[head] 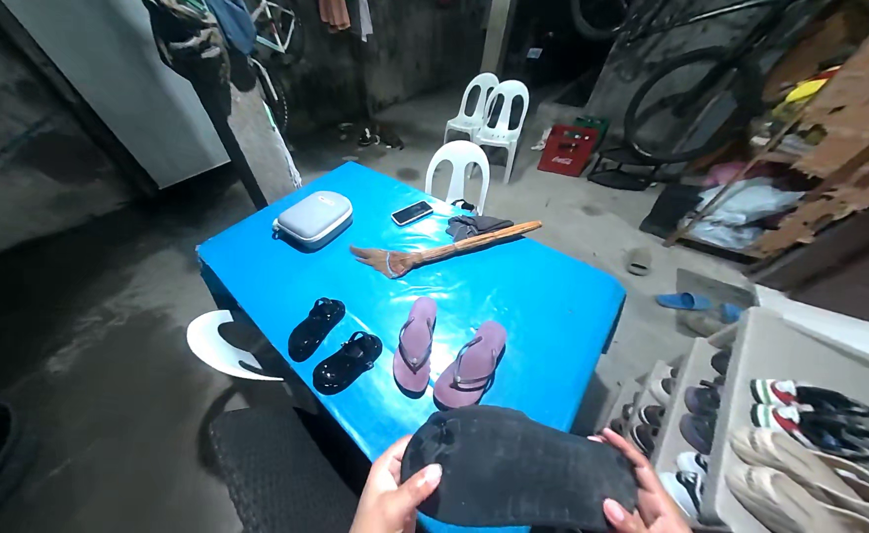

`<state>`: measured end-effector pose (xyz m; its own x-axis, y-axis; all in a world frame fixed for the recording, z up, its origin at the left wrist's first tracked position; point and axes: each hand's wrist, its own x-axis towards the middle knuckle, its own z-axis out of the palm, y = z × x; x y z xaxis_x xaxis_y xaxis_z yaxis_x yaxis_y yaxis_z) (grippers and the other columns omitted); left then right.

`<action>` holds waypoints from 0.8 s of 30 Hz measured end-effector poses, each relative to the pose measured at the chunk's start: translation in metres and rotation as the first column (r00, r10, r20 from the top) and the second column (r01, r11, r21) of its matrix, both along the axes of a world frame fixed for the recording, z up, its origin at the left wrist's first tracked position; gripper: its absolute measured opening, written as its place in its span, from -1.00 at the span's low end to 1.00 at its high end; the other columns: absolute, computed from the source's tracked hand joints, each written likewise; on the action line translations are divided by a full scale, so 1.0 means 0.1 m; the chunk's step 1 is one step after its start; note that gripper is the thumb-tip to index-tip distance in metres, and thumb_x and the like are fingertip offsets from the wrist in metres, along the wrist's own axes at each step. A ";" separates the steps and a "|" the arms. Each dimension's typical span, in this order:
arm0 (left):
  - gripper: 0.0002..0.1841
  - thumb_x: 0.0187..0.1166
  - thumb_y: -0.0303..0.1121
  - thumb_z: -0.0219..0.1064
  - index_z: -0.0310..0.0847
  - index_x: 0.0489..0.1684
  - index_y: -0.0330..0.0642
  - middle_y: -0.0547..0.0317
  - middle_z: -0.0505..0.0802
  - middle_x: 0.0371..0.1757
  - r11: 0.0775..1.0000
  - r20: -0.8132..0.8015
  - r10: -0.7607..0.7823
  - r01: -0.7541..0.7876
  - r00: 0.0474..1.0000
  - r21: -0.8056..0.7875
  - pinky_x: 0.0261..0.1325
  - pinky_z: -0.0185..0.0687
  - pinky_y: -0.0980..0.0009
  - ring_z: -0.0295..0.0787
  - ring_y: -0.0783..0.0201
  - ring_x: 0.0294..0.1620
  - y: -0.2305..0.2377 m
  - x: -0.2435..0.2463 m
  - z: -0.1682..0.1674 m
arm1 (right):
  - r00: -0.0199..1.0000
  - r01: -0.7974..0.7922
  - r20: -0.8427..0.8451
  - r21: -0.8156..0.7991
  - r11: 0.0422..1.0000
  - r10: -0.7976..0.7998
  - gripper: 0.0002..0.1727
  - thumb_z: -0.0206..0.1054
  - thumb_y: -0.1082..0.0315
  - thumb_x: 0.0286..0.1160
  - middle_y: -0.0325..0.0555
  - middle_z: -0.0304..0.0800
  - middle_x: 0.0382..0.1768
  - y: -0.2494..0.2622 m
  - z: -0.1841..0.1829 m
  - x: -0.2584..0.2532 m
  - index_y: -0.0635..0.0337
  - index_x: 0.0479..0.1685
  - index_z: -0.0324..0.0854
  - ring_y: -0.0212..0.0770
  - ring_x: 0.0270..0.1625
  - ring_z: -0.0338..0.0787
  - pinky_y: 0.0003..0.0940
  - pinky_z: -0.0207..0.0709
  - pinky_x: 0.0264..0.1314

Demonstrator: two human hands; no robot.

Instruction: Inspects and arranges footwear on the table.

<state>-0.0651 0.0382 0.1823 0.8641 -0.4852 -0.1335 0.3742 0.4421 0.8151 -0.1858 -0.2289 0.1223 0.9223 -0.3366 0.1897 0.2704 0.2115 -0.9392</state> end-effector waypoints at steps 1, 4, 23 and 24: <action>-0.74 0.42 -0.54 0.38 0.69 0.07 -0.25 0.17 0.95 -0.09 1.000 -0.027 -0.017 0.017 0.999 -0.011 0.16 0.81 0.32 0.91 0.35 -0.05 -0.01 0.02 0.01 | 1.000 0.010 -0.009 0.003 1.000 -0.010 -0.29 0.52 0.19 0.46 -0.60 0.67 0.45 0.01 -0.01 -0.02 -0.39 0.64 0.38 -0.47 0.40 0.71 -0.42 0.67 0.41; -0.52 0.30 -0.58 0.46 0.47 0.24 -0.25 0.25 0.91 -0.01 0.997 -0.010 -0.077 0.078 0.997 0.027 0.19 0.80 0.35 0.88 0.39 0.02 -0.02 0.01 0.03 | 0.998 0.057 -0.020 0.004 0.998 -0.057 -0.30 0.54 0.16 0.43 -0.61 0.69 0.43 0.04 -0.01 -0.07 -0.38 0.61 0.39 -0.48 0.38 0.72 -0.43 0.68 0.40; -0.48 0.16 -0.85 0.34 0.51 0.16 -0.26 0.24 0.96 -0.09 0.992 -0.107 -0.116 0.120 0.988 0.033 0.20 0.81 0.35 0.91 0.39 -0.02 -0.07 -0.25 -0.14 | 0.986 0.062 -0.168 0.285 0.956 -0.014 -0.27 0.59 0.19 0.33 -0.37 0.85 0.20 0.06 0.01 -0.22 -0.20 0.52 0.32 -0.31 0.09 0.91 -0.31 0.85 0.08; -0.48 0.16 -0.84 0.34 0.51 0.15 -0.25 0.23 0.96 -0.09 0.993 -0.114 -0.112 0.115 0.987 0.020 0.19 0.81 0.35 0.91 0.39 -0.02 -0.08 -0.26 -0.14 | 0.986 0.055 -0.167 0.326 0.944 0.001 -0.29 0.59 0.20 0.34 -0.35 0.86 0.18 0.07 -0.04 -0.23 -0.22 0.51 0.34 -0.30 0.08 0.91 -0.30 0.85 0.09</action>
